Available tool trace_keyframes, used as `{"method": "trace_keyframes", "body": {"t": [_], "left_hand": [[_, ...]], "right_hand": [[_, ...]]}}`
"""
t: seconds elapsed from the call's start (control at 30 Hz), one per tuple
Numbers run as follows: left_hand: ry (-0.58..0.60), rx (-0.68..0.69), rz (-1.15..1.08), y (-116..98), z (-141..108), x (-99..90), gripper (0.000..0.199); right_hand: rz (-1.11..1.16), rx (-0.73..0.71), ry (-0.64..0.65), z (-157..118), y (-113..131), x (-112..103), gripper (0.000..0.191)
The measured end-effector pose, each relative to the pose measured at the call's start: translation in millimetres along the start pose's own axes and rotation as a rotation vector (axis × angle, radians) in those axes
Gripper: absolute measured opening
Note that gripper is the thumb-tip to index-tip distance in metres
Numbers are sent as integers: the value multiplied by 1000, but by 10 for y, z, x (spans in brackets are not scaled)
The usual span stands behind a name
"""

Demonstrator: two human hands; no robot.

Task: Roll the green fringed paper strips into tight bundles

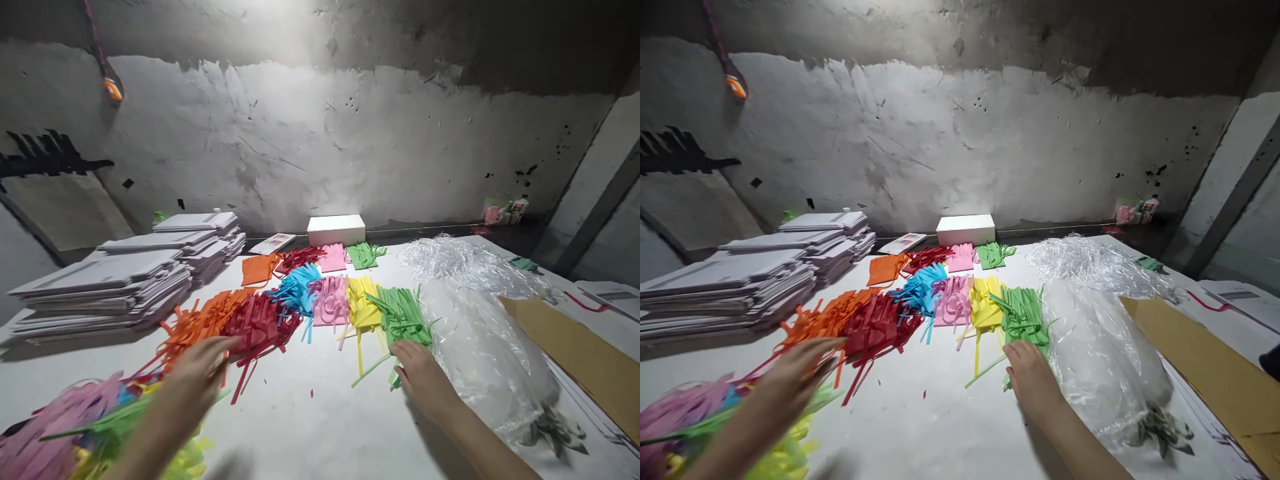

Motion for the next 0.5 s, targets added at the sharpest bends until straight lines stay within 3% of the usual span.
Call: {"method": "trace_keyframes", "body": {"t": [0.07, 0.13, 0.2, 0.33, 0.43, 0.5], "left_hand": [[259, 165, -187, -685, 286, 466, 30], [459, 251, -273, -1232, 569, 953, 31], [531, 282, -278, -1603, 842, 1390, 26], [599, 289, -261, -1980, 1236, 2008, 35], [644, 322, -258, -2107, 1336, 2243, 53], [668, 335, -277, -2131, 1355, 2325, 45]], "right_hand": [[-54, -21, 36, 269, -109, 16, 47], [-116, 12, 55, 428, -244, 11, 43], [-175, 88, 43, 454, -407, -14, 25], [-213, 175, 11, 245, -708, -19, 8], [-178, 191, 5, 80, -835, 61, 9], [-151, 196, 5, 22, -879, 130, 17]]}}
Point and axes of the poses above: each hand's wrist, its own z-axis towards the middle knuckle, its own x-axis out of the palm, y = z × x, the point moved 1 cm from there along z, towards the middle knuckle, and after that the axes turned 12 degrees about y, right-handed, at the moved point
